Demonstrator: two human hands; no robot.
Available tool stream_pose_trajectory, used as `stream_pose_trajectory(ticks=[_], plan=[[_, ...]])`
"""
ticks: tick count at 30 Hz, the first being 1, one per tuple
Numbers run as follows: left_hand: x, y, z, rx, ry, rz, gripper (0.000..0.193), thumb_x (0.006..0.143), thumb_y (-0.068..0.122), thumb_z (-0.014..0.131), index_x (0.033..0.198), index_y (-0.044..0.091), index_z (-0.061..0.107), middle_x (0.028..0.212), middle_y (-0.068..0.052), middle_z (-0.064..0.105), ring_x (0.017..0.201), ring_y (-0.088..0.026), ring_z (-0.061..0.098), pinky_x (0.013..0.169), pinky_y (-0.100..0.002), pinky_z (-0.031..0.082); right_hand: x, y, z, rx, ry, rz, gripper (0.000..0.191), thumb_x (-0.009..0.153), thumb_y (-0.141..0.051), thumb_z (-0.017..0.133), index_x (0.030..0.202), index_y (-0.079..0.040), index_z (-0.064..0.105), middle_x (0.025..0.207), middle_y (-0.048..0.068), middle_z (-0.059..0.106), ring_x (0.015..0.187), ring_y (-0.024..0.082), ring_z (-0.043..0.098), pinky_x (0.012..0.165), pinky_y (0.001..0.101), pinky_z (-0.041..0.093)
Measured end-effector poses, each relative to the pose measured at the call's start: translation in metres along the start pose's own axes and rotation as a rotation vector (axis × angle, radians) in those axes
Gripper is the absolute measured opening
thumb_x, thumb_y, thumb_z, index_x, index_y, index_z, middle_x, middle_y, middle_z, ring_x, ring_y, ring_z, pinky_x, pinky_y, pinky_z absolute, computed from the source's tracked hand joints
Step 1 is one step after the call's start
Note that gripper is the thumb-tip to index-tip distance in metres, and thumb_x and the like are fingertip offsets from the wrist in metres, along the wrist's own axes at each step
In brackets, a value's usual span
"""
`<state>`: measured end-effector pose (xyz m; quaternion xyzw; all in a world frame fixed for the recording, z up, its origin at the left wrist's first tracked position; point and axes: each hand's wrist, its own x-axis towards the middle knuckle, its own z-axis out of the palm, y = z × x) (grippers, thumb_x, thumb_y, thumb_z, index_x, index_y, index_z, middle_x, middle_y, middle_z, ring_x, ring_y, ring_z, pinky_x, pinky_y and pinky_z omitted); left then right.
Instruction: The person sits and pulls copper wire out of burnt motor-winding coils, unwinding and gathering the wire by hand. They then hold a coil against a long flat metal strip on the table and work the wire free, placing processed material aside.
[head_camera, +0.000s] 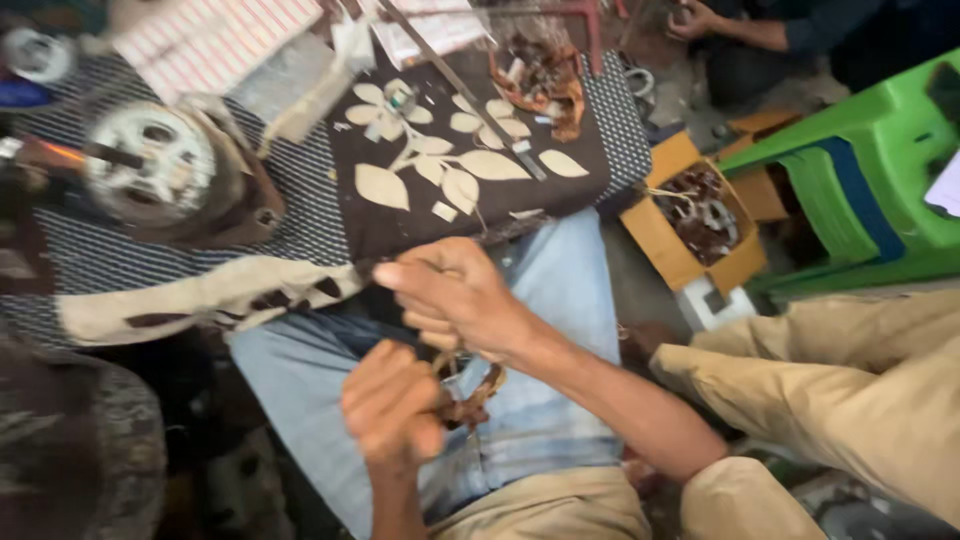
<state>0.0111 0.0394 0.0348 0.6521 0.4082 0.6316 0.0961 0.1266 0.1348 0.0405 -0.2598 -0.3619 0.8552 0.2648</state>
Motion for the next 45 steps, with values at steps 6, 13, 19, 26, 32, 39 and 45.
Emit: stream_pose_trajectory(ticks=[6, 13, 19, 26, 32, 39, 45], plan=[[0.006, 0.006, 0.004, -0.179, 0.275, -0.176, 0.076, 0.108, 0.055, 0.039, 0.052, 0.005, 0.045, 0.050, -0.002, 0.044, 0.045, -0.017, 0.041, 0.051, -0.033, 0.032, 0.002, 0.029, 0.014, 0.271, 0.059, 0.110, 0.045, 0.108, -0.030, 0.055, 0.069, -0.018, 0.034, 0.054, -0.011, 0.026, 0.042, 0.001, 0.021, 0.036, 0.0238, 0.012], [-0.001, -0.008, 0.005, 0.039, 0.099, -0.058, 0.065, 0.109, 0.045, 0.049, 0.059, 0.004, 0.044, 0.057, -0.007, 0.042, 0.051, -0.023, 0.042, 0.055, -0.037, 0.030, -0.001, -0.017, 0.006, 0.123, -0.050, -0.022, 0.043, 0.108, -0.032, 0.060, 0.074, -0.015, 0.040, 0.062, -0.010, 0.028, 0.050, 0.003, 0.023, 0.043, 0.0254, 0.017], [-0.007, -0.020, 0.004, 0.318, 0.145, -0.050, 0.047, 0.108, 0.011, 0.046, 0.063, 0.001, 0.046, 0.058, -0.009, 0.042, 0.052, -0.027, 0.043, 0.055, -0.039, 0.033, -0.073, -0.015, 0.036, -0.504, -0.088, -0.070, 0.041, 0.105, -0.033, 0.066, 0.078, -0.003, 0.058, 0.068, -0.006, 0.041, 0.065, 0.003, 0.035, 0.052, 0.0288, 0.026], [-0.016, -0.027, 0.004, 0.468, 0.261, -0.062, 0.052, 0.110, 0.008, 0.042, 0.059, 0.005, 0.050, 0.055, -0.006, 0.050, 0.050, -0.025, 0.048, 0.057, -0.041, 0.035, -0.081, 0.058, 0.065, 0.337, 0.335, -0.381, 0.048, 0.110, -0.037, 0.054, 0.074, -0.014, 0.033, 0.062, -0.005, 0.023, 0.058, 0.011, 0.022, 0.060, 0.0325, 0.026], [-0.022, -0.035, 0.012, 0.510, 0.297, 0.032, 0.053, 0.111, 0.010, 0.040, 0.060, 0.005, 0.051, 0.056, -0.006, 0.051, 0.051, -0.026, 0.050, 0.059, -0.040, 0.037, -0.088, 0.066, 0.054, 0.593, 0.489, -0.327, 0.043, 0.112, -0.034, 0.040, 0.074, -0.014, 0.032, 0.062, -0.005, 0.018, 0.055, 0.010, 0.019, 0.055, 0.0305, 0.024], [-0.034, -0.024, -0.004, 0.552, 0.184, 0.073, 0.039, 0.107, 0.012, 0.050, 0.070, 0.003, 0.060, 0.066, -0.010, 0.060, 0.062, -0.029, 0.059, 0.069, -0.042, 0.049, -0.090, 0.053, 0.039, 0.294, 0.345, -0.521, 0.048, 0.113, -0.039, 0.051, 0.078, -0.014, 0.030, 0.069, -0.003, 0.025, 0.064, 0.012, 0.025, 0.064, 0.0327, 0.031], [-0.040, -0.002, -0.018, 0.671, 0.294, 0.372, 0.002, 0.081, 0.002, 0.068, 0.079, 0.003, 0.067, 0.069, -0.009, 0.067, 0.061, -0.021, 0.060, 0.069, -0.036, 0.055, -0.124, 0.035, 0.032, -0.254, 0.323, -0.669, 0.051, 0.111, -0.037, 0.058, 0.075, -0.003, 0.044, 0.077, 0.007, 0.046, 0.069, 0.020, 0.050, 0.074, 0.0371, 0.049]])
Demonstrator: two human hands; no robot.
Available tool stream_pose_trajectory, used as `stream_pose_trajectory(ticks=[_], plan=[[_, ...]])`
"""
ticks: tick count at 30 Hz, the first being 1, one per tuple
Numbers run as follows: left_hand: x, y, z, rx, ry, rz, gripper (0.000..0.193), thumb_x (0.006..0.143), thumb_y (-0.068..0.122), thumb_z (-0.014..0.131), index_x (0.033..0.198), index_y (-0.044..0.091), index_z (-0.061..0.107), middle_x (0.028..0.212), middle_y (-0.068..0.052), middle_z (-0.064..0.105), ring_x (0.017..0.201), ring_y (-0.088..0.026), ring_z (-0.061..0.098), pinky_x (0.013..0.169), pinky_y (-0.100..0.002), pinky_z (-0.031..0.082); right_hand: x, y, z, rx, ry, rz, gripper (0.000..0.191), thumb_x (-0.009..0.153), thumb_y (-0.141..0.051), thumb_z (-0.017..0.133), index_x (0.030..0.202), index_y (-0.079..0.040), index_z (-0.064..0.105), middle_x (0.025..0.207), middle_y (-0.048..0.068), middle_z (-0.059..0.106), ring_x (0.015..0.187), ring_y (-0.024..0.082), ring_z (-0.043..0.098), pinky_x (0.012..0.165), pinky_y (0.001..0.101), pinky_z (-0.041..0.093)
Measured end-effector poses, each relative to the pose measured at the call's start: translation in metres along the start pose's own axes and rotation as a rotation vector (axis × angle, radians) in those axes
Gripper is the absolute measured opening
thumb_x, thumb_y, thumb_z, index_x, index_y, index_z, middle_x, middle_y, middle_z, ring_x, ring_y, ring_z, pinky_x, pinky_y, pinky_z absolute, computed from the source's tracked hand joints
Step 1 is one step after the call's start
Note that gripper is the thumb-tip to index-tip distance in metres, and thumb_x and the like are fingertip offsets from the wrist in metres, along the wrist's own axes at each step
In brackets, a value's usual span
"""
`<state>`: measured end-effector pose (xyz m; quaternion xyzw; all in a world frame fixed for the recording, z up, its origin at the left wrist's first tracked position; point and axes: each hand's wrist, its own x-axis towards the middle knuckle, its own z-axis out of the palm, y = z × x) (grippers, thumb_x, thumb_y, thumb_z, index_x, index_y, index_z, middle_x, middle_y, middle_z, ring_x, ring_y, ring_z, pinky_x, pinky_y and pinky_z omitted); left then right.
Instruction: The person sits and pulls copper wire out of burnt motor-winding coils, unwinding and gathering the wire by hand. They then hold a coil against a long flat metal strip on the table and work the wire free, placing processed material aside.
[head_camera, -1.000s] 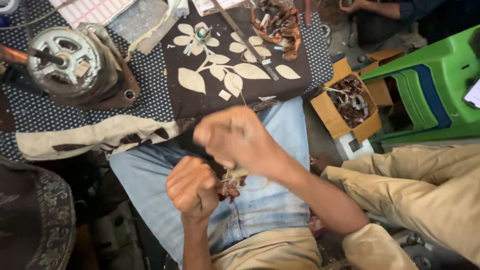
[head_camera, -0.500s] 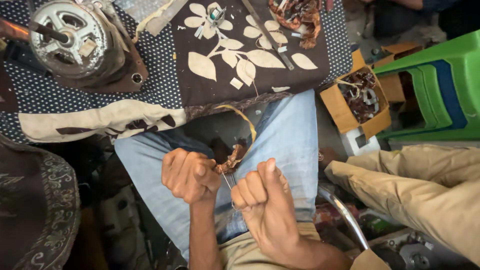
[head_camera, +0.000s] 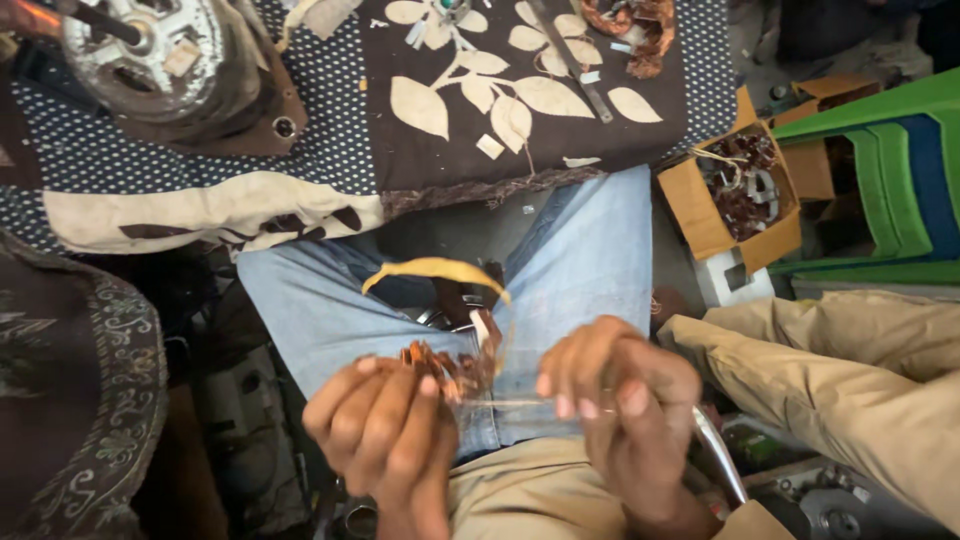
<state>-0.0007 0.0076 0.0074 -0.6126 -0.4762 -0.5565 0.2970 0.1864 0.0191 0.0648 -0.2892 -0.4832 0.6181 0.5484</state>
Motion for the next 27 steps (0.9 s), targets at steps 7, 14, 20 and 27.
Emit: stream_pose_trajectory(ticks=[7, 14, 20, 27], plan=[[0.037, 0.005, -0.023, -0.132, -0.168, -0.085, 0.018, 0.086, 0.015, 0.064, 0.079, -0.002, 0.063, 0.068, -0.014, 0.065, 0.061, -0.024, 0.062, 0.064, -0.039, 0.055, 0.010, -0.006, -0.005, -0.275, -0.052, 0.152, 0.039, 0.099, -0.011, 0.071, 0.073, -0.004, 0.043, 0.082, 0.012, 0.057, 0.072, 0.019, 0.063, 0.066, 0.0326, 0.056], [0.051, 0.009, 0.004, -0.305, -0.076, -0.468, 0.074, 0.104, 0.058, 0.035, 0.066, -0.001, 0.058, 0.057, -0.010, 0.054, 0.050, -0.024, 0.053, 0.053, -0.034, 0.037, 0.021, -0.023, 0.001, -0.616, -0.076, 0.039, 0.015, 0.090, -0.003, 0.072, 0.083, 0.000, 0.060, 0.089, 0.011, 0.066, 0.080, 0.016, 0.069, 0.072, 0.0284, 0.057], [0.057, 0.019, -0.001, -0.221, -0.225, -0.762, 0.098, 0.093, 0.085, 0.019, 0.059, 0.000, 0.053, 0.053, -0.008, 0.047, 0.048, -0.022, 0.047, 0.050, -0.032, 0.030, 0.021, -0.023, -0.003, -0.690, -0.147, 0.067, 0.013, 0.083, -0.002, 0.076, 0.082, 0.000, 0.064, 0.088, 0.011, 0.070, 0.077, 0.014, 0.064, 0.071, 0.0261, 0.051], [0.049, 0.017, -0.002, -0.260, -0.262, -0.846, 0.099, 0.089, 0.092, 0.014, 0.061, 0.004, 0.050, 0.056, -0.004, 0.044, 0.052, -0.020, 0.044, 0.051, -0.029, 0.029, 0.014, -0.026, -0.013, -0.208, -0.108, 0.184, 0.018, 0.096, -0.012, 0.069, 0.084, 0.001, 0.066, 0.092, 0.015, 0.068, 0.077, 0.015, 0.064, 0.073, 0.0278, 0.055]])
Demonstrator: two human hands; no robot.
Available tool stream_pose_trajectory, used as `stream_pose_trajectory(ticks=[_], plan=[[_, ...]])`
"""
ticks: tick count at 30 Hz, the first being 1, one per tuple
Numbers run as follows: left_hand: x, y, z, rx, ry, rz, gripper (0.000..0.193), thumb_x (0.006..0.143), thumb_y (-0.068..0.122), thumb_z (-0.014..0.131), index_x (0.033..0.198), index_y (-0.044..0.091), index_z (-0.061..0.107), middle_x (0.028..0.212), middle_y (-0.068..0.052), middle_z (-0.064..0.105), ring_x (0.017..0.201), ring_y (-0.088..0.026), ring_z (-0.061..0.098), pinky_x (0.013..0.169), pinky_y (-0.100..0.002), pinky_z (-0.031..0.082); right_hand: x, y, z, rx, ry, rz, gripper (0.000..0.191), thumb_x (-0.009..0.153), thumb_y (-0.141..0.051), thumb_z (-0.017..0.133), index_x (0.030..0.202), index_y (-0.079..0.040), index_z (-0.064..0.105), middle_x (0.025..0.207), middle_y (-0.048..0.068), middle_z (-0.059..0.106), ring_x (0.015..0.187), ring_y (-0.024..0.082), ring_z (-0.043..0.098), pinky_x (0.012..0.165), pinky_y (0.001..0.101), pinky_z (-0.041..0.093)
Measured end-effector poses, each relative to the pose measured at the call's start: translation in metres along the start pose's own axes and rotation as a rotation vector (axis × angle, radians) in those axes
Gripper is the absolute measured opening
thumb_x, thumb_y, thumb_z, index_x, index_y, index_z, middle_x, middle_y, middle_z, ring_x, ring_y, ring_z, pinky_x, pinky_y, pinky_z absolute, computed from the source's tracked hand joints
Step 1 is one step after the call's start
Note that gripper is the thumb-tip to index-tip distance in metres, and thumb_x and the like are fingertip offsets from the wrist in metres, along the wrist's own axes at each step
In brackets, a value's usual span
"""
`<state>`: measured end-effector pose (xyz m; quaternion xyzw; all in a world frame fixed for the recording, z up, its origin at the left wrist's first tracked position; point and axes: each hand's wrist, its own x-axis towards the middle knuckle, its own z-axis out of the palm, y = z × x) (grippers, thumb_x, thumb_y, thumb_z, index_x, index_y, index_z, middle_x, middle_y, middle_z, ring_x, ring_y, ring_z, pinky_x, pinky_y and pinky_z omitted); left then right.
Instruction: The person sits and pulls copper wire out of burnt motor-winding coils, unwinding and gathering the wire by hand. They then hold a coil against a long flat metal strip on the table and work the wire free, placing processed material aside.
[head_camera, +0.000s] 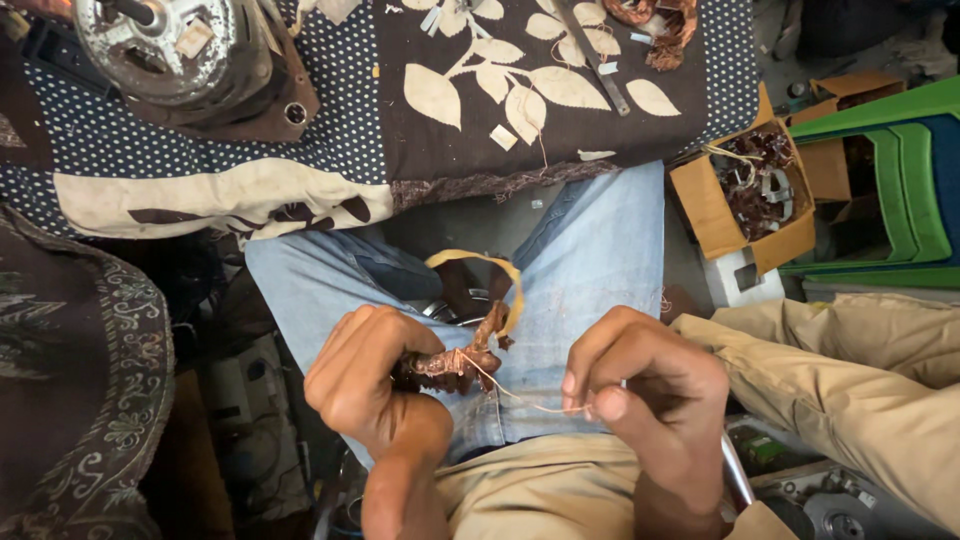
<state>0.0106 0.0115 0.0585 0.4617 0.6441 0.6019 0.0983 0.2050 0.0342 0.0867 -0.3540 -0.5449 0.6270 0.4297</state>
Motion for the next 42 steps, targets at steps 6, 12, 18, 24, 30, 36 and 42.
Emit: stream_pose_trajectory(ticks=[6, 12, 18, 24, 30, 36, 42], plan=[[0.000, 0.001, -0.006, 0.122, -0.142, -0.065, 0.098, 0.085, 0.091, 0.024, 0.053, 0.002, 0.050, 0.050, -0.009, 0.040, 0.047, -0.025, 0.043, 0.053, -0.038, 0.028, 0.016, -0.020, 0.026, -0.744, 0.152, -0.164, 0.016, 0.079, -0.009, 0.077, 0.092, -0.001, 0.070, 0.105, 0.014, 0.065, 0.094, 0.020, 0.067, 0.082, 0.0306, 0.055], [0.001, 0.002, -0.007, 0.048, -0.242, 0.221, 0.098, 0.087, 0.090, 0.016, 0.067, 0.002, 0.053, 0.063, -0.010, 0.044, 0.056, -0.031, 0.045, 0.055, -0.039, 0.030, 0.037, -0.030, 0.030, -0.879, -0.245, -0.320, 0.023, 0.079, -0.008, 0.081, 0.102, -0.008, 0.076, 0.103, 0.003, 0.069, 0.094, 0.022, 0.066, 0.083, 0.0350, 0.049], [0.008, 0.010, -0.010, 0.053, -0.286, 0.398, 0.062, 0.087, 0.060, 0.046, 0.068, 0.001, 0.052, 0.065, -0.011, 0.043, 0.057, -0.029, 0.046, 0.058, -0.041, 0.031, 0.042, -0.028, 0.026, -0.857, -0.333, -0.291, 0.017, 0.080, -0.014, 0.082, 0.093, -0.011, 0.072, 0.095, -0.001, 0.067, 0.088, 0.019, 0.063, 0.076, 0.0352, 0.044], [0.005, 0.018, -0.011, 0.038, -0.265, 0.538, 0.026, 0.063, 0.017, 0.065, 0.069, -0.007, 0.059, 0.064, -0.016, 0.054, 0.055, -0.028, 0.055, 0.058, -0.041, 0.047, 0.039, -0.030, 0.026, -0.788, -0.392, -0.213, 0.016, 0.087, -0.008, 0.076, 0.095, -0.007, 0.063, 0.093, 0.004, 0.062, 0.085, 0.024, 0.058, 0.077, 0.0357, 0.045], [-0.013, -0.011, -0.021, 0.175, -0.149, 0.959, 0.018, 0.076, -0.011, 0.074, 0.077, -0.001, 0.059, 0.074, -0.013, 0.063, 0.064, -0.022, 0.062, 0.065, -0.035, 0.056, 0.030, -0.031, 0.027, -0.710, -0.417, -0.122, 0.014, 0.089, -0.004, 0.071, 0.096, -0.005, 0.059, 0.094, 0.006, 0.060, 0.085, 0.025, 0.056, 0.078, 0.0360, 0.046], [-0.013, -0.021, -0.002, 0.269, 0.252, 1.367, 0.024, 0.072, -0.015, 0.073, 0.084, 0.000, 0.059, 0.074, -0.006, 0.061, 0.069, -0.019, 0.056, 0.067, -0.030, 0.052, 0.028, -0.048, 0.029, -0.739, -0.428, -0.032, 0.012, 0.089, -0.009, 0.072, 0.092, -0.006, 0.060, 0.090, 0.005, 0.061, 0.082, 0.024, 0.060, 0.070, 0.0356, 0.048], [-0.006, 0.001, -0.007, -0.144, -0.288, 0.935, 0.020, 0.076, 0.010, 0.073, 0.069, 0.004, 0.056, 0.068, -0.010, 0.064, 0.063, -0.021, 0.060, 0.063, -0.033, 0.056, 0.073, -0.014, -0.015, -0.443, -0.991, 0.106, 0.019, 0.100, -0.022, 0.065, 0.101, -0.003, 0.063, 0.093, 0.006, 0.061, 0.084, 0.020, 0.065, 0.071, 0.0352, 0.051]])
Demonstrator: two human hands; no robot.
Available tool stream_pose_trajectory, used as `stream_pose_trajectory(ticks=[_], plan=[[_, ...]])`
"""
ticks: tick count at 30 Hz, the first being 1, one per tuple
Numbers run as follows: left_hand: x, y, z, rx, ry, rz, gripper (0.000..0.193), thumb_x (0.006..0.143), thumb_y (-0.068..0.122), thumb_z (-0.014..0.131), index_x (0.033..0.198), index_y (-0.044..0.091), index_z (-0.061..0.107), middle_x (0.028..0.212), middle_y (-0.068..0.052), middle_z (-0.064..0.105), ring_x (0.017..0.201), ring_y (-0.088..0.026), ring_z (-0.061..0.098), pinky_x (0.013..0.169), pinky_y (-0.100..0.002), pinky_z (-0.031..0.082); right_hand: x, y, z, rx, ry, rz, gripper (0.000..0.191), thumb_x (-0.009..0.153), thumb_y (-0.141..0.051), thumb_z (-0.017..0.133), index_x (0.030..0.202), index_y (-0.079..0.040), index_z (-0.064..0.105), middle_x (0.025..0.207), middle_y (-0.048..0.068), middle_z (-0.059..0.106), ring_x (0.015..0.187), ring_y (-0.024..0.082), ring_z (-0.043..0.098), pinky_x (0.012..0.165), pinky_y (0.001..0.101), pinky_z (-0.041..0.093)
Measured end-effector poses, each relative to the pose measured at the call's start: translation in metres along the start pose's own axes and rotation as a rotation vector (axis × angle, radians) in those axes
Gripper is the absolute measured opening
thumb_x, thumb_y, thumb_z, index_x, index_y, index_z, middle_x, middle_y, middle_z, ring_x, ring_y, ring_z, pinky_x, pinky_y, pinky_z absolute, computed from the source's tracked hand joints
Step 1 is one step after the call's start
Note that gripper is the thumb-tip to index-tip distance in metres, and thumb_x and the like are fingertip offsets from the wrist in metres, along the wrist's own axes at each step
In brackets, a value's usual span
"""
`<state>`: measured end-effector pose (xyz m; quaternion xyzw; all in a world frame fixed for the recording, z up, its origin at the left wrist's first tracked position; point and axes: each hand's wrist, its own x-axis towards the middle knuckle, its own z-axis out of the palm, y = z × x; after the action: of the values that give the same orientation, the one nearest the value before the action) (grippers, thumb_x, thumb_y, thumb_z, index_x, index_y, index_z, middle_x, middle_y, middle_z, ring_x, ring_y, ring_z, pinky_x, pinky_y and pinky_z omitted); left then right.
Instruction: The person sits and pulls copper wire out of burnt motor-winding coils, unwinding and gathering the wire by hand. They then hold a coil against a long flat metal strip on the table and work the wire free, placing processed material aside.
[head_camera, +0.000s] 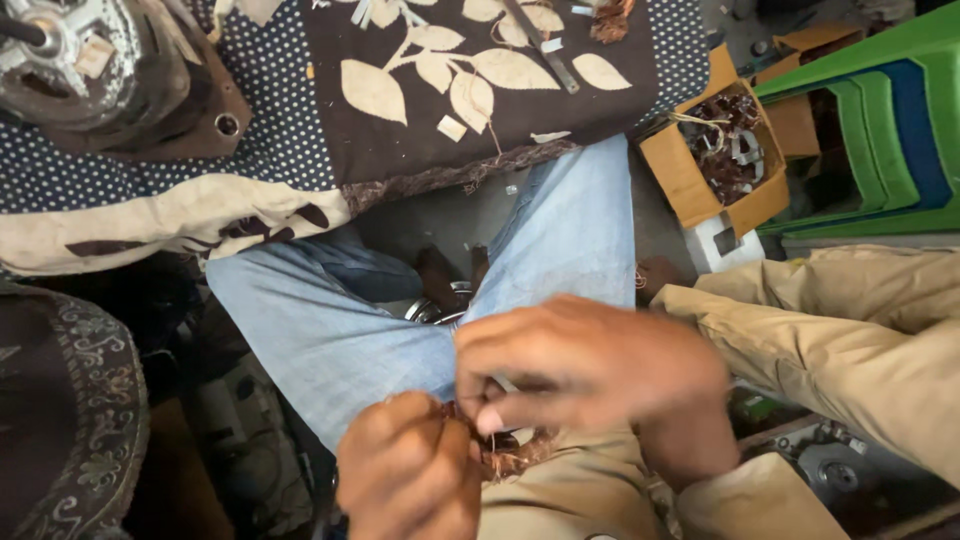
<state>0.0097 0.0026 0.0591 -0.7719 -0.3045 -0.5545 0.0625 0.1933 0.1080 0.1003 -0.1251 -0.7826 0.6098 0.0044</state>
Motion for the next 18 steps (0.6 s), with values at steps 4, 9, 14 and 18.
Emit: stream_pose_trajectory(ticks=[4, 9, 14, 18], plan=[[0.001, -0.004, 0.020, -0.150, 0.311, -0.441, 0.032, 0.084, 0.019, 0.066, 0.064, -0.003, 0.055, 0.060, -0.012, 0.057, 0.053, -0.019, 0.052, 0.052, -0.033, 0.040, 0.017, 0.063, 0.010, 0.566, -0.180, -0.003, 0.022, 0.108, -0.024, 0.059, 0.107, -0.002, 0.057, 0.099, 0.005, 0.055, 0.086, 0.015, 0.058, 0.071, 0.0323, 0.048], [-0.014, -0.016, 0.042, -0.027, 0.661, -0.917, 0.057, 0.112, 0.029, 0.058, 0.067, -0.004, 0.049, 0.061, -0.009, 0.053, 0.054, -0.012, 0.043, 0.049, -0.026, 0.027, 0.062, 0.104, 0.081, 1.261, 0.274, -0.213, 0.015, 0.106, -0.015, 0.065, 0.111, -0.005, 0.055, 0.093, 0.002, 0.053, 0.077, 0.010, 0.052, 0.084, 0.0296, 0.048], [-0.040, -0.037, 0.048, 0.053, 0.693, -1.159, 0.057, 0.113, 0.032, 0.058, 0.070, -0.003, 0.051, 0.059, -0.004, 0.048, 0.057, -0.007, 0.043, 0.053, -0.028, 0.030, 0.081, 0.118, 0.131, 1.331, 0.778, -0.113, 0.034, 0.095, -0.020, 0.062, 0.125, -0.009, 0.048, 0.111, 0.002, 0.061, 0.073, 0.005, 0.049, 0.055, 0.0180, 0.037], [-0.053, -0.052, 0.058, 0.002, 0.773, -1.190, 0.057, 0.114, 0.034, 0.057, 0.069, -0.001, 0.047, 0.061, -0.003, 0.050, 0.058, -0.007, 0.044, 0.053, -0.029, 0.031, 0.086, 0.117, 0.135, 0.949, 1.009, -0.166, 0.032, 0.106, -0.024, 0.061, 0.129, -0.005, 0.050, 0.104, 0.007, 0.062, 0.070, 0.005, 0.047, 0.059, 0.0194, 0.037]])
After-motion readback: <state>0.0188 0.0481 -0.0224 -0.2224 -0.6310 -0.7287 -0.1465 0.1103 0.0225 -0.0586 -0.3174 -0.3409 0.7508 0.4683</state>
